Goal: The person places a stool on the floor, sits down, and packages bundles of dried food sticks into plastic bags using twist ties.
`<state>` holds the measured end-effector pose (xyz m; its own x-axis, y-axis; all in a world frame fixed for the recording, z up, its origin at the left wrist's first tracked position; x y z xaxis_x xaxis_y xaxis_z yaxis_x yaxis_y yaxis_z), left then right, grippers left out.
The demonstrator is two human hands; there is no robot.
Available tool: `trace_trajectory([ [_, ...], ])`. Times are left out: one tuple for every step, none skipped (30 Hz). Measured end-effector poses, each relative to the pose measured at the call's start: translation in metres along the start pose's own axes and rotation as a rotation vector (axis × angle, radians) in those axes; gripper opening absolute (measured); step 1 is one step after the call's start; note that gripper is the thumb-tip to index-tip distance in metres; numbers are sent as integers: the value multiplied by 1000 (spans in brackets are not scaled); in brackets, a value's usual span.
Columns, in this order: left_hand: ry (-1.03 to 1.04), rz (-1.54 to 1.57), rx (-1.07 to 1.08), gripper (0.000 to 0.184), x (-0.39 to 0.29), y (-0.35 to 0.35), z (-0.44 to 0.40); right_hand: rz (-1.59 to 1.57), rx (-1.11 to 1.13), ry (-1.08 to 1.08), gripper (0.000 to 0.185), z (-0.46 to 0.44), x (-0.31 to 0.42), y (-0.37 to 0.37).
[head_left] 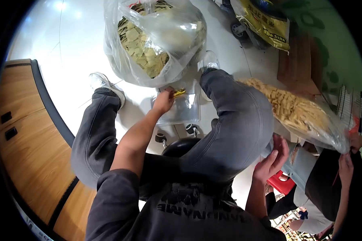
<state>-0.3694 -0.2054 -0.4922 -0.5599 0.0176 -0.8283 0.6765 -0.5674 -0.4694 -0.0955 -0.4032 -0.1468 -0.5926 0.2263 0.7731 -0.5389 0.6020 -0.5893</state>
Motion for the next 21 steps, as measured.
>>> trace_trajectory([
  [1,51,-10,27,-15,-6,0,-26,-4,-123,37,-4,13,5],
  [11,44,-1,27,-29,-10,2,-50,-9,-247,37,-7,25,10],
  [32,113,-30,27,-42,-16,3,-74,0,-306,37,-12,32,14],
  [54,181,-61,28,-58,-24,4,-79,-18,-307,37,-17,38,18],
  [67,171,-60,28,-75,-31,6,-130,-14,-350,37,-22,47,23],
  [133,196,-57,29,-97,-40,10,-184,-9,-399,38,-27,54,29],
  [195,220,-55,31,-119,-49,14,-263,-10,-401,38,-32,58,34],
  [198,210,-58,31,-138,-58,19,-272,-15,-402,38,-36,64,38],
  [218,226,-29,33,-159,-66,21,-236,8,-400,38,-43,70,44],
  [239,243,0,34,-173,-70,23,-198,30,-399,38,-49,76,48],
  [298,388,50,38,-183,-71,24,-166,32,-338,38,-54,82,50],
  [309,374,45,38,-201,-79,27,-177,20,-345,38,-59,88,49],
  [284,532,120,41,-230,-91,35,-145,91,-304,38,-64,92,50],
  [257,689,195,45,-255,-103,43,-112,162,-264,37,-67,95,53],
  [272,675,190,45,-274,-116,50,-104,184,-249,39,-70,99,54],
  [253,746,251,47,-291,-125,57,-115,172,-261,39,-73,105,54],
  [230,818,311,49,-300,-132,64,-69,273,-249,40,-74,111,58],
  [241,802,304,49,-306,-138,71,-24,374,-239,41,-73,116,63],
  [283,798,290,49,-313,-142,75,-20,391,-278,45,-72,121,68],
  [323,795,279,50,-317,-146,80,-32,379,-286,45,-70,127,71],
  [352,759,243,48,-319,-150,83,-78,421,-245,47,-69,133,76],
])
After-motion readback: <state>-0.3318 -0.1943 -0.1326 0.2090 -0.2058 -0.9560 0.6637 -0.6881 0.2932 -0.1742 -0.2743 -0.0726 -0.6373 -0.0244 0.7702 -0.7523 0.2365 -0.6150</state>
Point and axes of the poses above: each hand's wrist, its own z-axis away from the middle knuckle, its own y-axis out of the palm, x = y × z, the point moved 4 cm from there along -z, towards the middle knuckle, and after that the axes turned 3 degrees about x, right-handed, at the moved point
